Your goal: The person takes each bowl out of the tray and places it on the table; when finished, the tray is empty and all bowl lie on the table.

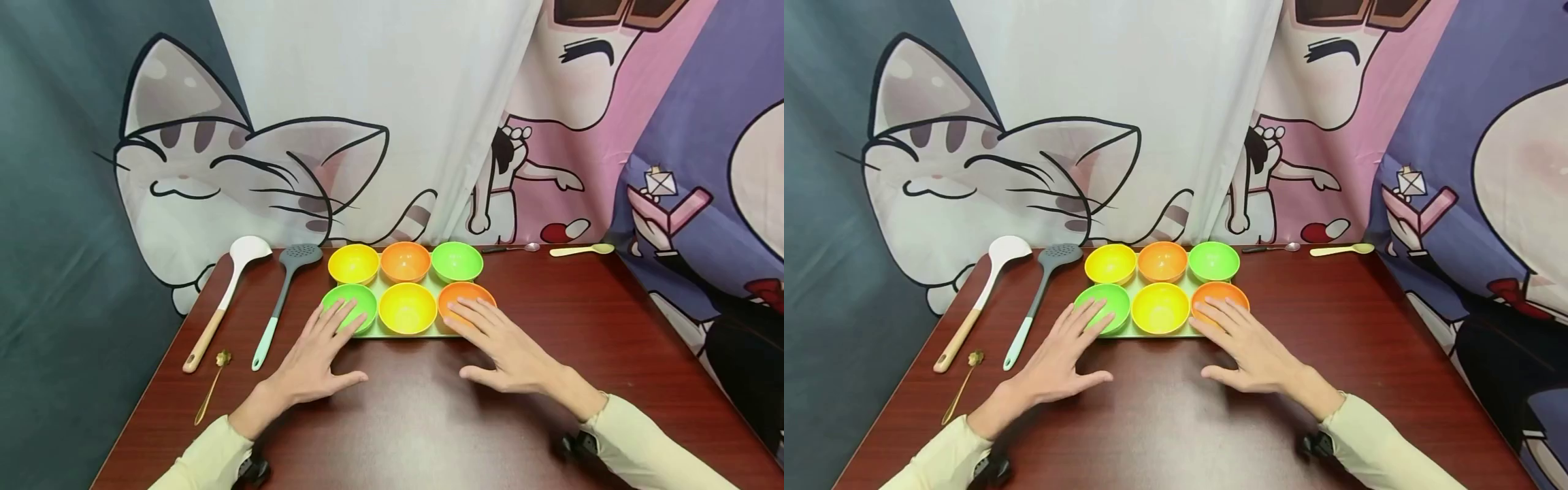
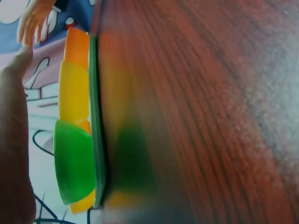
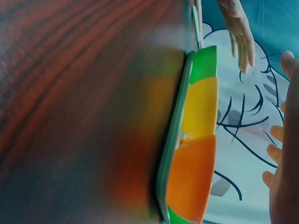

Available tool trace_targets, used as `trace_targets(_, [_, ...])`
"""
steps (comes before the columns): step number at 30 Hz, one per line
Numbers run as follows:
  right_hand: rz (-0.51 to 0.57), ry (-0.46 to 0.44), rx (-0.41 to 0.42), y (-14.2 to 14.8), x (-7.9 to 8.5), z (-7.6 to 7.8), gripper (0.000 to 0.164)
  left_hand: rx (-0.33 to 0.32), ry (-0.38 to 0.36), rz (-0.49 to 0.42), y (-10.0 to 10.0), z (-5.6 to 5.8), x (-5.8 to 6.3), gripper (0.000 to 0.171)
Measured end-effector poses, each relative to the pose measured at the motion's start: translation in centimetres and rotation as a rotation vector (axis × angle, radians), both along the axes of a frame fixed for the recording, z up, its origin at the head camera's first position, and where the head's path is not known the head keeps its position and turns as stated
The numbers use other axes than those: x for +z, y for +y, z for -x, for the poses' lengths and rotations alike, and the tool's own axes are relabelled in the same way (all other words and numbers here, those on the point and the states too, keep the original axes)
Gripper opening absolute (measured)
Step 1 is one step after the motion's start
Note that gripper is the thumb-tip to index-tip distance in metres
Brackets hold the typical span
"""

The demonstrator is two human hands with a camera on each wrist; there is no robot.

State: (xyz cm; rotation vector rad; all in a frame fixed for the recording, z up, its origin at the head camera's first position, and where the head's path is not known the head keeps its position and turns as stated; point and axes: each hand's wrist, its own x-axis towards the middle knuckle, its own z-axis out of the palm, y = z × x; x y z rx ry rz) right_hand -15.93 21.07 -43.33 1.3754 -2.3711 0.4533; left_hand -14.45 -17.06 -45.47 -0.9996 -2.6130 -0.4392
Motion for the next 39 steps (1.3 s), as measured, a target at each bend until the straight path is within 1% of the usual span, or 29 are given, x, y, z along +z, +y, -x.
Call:
trace_targets(3, [0.026, -0.021, -0.027, 0.2, 0.2, 0.3, 0.082, 0.069, -0.047, -0.052, -0.3, 0.2, -0.2, 0.102])
trace_targets(4, [0.032, -0.024, -0.036, 0.3, 0.2, 0.4, 0.081, 0.095, -0.074, -0.072, -0.4, 0.3, -0.3, 0.104])
trace_targets(6, [0.057, -0.032, -0.049, 0.4, 0.4, 0.6, 0.079, 0.151, -0.156, -0.137, -0.6, 0.6, -0.3, 0.108])
trace_targets(11, [0.133, -0.105, -0.096, 0.9, 0.8, 1.3, 0.078, 0.311, -0.393, -0.401, -1.5, 1.9, -0.1, 0.114])
trace_targets(13, [0.166, -0.147, -0.128, 1.2, 1.1, 1.7, 0.079, 0.353, -0.465, -0.489, -2.0, 2.4, -0.3, 0.115])
trace_targets(16, [0.222, -0.188, -0.178, 1.7, 1.4, 2.2, 0.08, 0.378, -0.564, -0.549, -2.5, 2.9, -1.0, 0.117])
trace_targets(20, [0.311, -0.259, -0.225, 2.3, 1.4, 3.0, 0.081, 0.381, -0.656, -0.615, -2.8, 3.0, -2.2, 0.119])
trace_targets(22, [0.356, -0.313, -0.246, 2.6, 1.2, 3.3, 0.08, 0.372, -0.679, -0.645, -3.0, 3.0, -2.8, 0.118])
trace_targets(23, [0.385, -0.344, -0.254, 2.5, 1.6, 3.2, 0.078, 0.369, -0.686, -0.659, -3.1, 3.0, -3.1, 0.117])
trace_targets(24, [0.409, -0.362, -0.261, 2.5, 1.5, 3.3, 0.075, 0.361, -0.69, -0.667, -3.2, 3.0, -3.4, 0.117])
trace_targets(26, [0.454, -0.397, -0.279, 2.7, 1.2, 3.6, 0.071, 0.347, -0.694, -0.666, -3.4, 3.3, -3.8, 0.117])
trace_targets(29, [0.508, -0.415, -0.294, 3.1, 0.9, 4.4, 0.066, 0.336, -0.697, -0.632, -3.7, 4.0, -4.0, 0.12])
trace_targets(30, [0.522, -0.422, -0.299, 3.4, 0.4, 4.9, 0.066, 0.34, -0.699, -0.613, -3.7, 4.1, -4.0, 0.121])
trace_targets(32, [0.557, -0.454, -0.313, 3.7, 0.3, 5.6, 0.063, 0.352, -0.704, -0.568, -3.8, 4.4, -4.1, 0.122])
trace_targets(34, [0.61, -0.501, -0.334, 3.8, 0.2, 6.3, 0.057, 0.337, -0.691, -0.521, -3.8, 4.6, -4.2, 0.118])
trace_targets(36, [0.675, -0.551, -0.36, 3.8, 0.1, 7.0, 0.052, 0.312, -0.663, -0.483, -3.8, 4.7, -4.5, 0.112])
trace_targets(39, [0.785, -0.614, -0.395, 3.8, -0.3, 8.1, 0.046, 0.258, -0.592, -0.47, -3.8, 5.0, -5.0, 0.1])
